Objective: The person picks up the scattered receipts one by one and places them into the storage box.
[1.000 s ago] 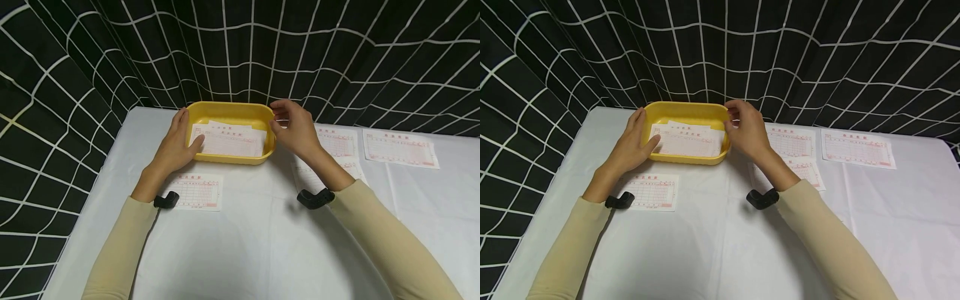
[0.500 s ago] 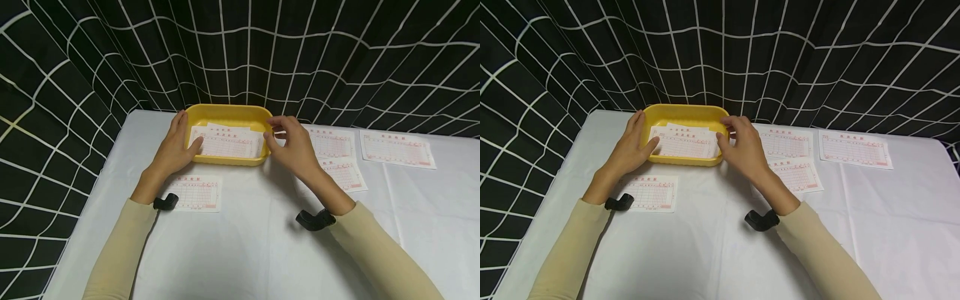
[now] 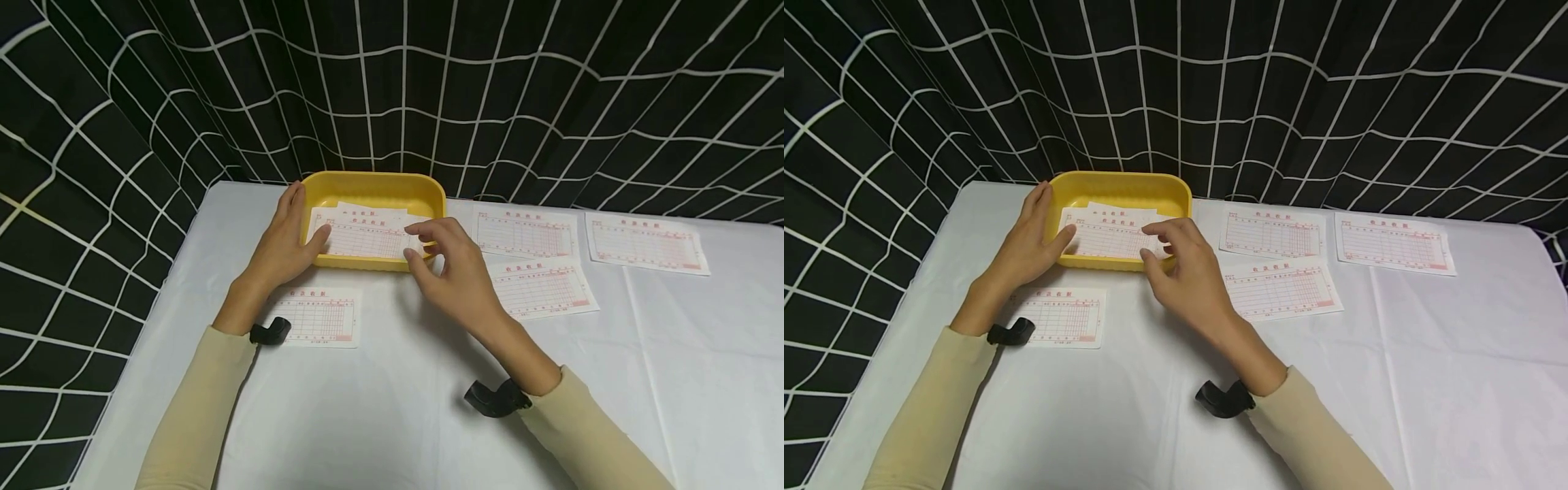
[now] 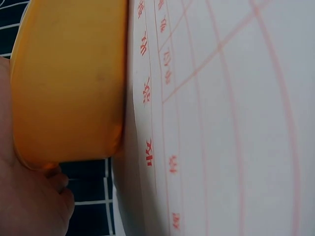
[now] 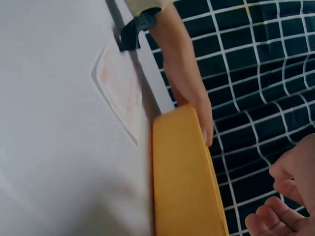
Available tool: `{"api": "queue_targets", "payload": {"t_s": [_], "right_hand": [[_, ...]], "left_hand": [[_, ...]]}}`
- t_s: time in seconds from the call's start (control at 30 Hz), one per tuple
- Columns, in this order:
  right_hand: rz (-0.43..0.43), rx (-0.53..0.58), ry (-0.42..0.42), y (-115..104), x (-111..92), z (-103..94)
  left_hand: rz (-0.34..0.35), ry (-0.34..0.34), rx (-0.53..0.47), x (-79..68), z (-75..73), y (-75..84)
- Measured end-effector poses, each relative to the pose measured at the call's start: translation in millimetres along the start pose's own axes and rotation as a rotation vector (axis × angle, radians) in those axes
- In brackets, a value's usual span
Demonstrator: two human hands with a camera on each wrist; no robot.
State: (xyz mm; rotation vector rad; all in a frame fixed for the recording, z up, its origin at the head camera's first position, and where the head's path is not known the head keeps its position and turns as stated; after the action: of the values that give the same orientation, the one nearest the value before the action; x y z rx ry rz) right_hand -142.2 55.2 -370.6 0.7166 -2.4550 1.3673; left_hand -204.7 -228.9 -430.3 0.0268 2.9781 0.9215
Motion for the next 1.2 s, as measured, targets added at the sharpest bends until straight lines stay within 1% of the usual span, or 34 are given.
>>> {"api": "queue_targets", "payload": {"t_s": [0.17, 0.23, 0.33, 0.5, 0.63, 0.77, 0.87, 0.97, 1.1, 1.2], "right_hand": [[-0.031, 0.034, 0.003, -7, -10, 11.0], [-0.044, 0.059, -0.01, -9, -14, 16.7], [-0.042, 0.093, -0.061, -10, -20, 27.0], [0.006, 0.135, -0.177, -9, -28, 47.8], [0.036, 0.093, -0.276, -7, -33, 65.2], [0.047, 0.009, -0.347, -5, -38, 79.2], [0.048, -0.034, -0.355, -4, -39, 86.4], [0.064, -0.053, -0.357, -4, -38, 91.7], [0.098, -0.07, -0.372, -5, -35, 98.4], [0.121, -0.103, -0.383, -4, -32, 104.1]], "left_hand": [[0.0, -0.012, 0.0, -0.7, 0.6, -0.5], [0.001, -0.016, -0.002, -1.3, 0.2, -0.8], [0.004, -0.017, -0.009, -2.3, -0.5, -0.7], [0.008, -0.02, -0.022, -3.1, -0.2, 0.1], [0.012, -0.02, -0.02, -3.1, 0.1, 0.9], [0.017, -0.022, -0.022, -2.6, 0.2, 2.3], [0.024, -0.028, -0.022, -1.6, 0.7, 3.6], [0.033, -0.024, -0.016, -1.2, 0.0, 4.0], [0.033, -0.02, -0.01, -1.8, -1.9, 3.5], [0.028, -0.021, -0.013, -1.7, -2.9, 3.1]]}}
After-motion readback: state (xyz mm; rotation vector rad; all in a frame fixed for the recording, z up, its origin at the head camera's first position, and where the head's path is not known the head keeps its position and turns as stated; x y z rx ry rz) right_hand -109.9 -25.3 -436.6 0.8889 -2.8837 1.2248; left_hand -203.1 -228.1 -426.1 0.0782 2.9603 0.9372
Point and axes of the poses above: each hand's wrist, its own x-axis towards the middle knuckle, its own z-axis out of the palm, y = z × x, the point moved 3 cm from there along x, towards the middle knuckle, and after that the axes turned 6 degrees about -z, right-handed, at the moved point
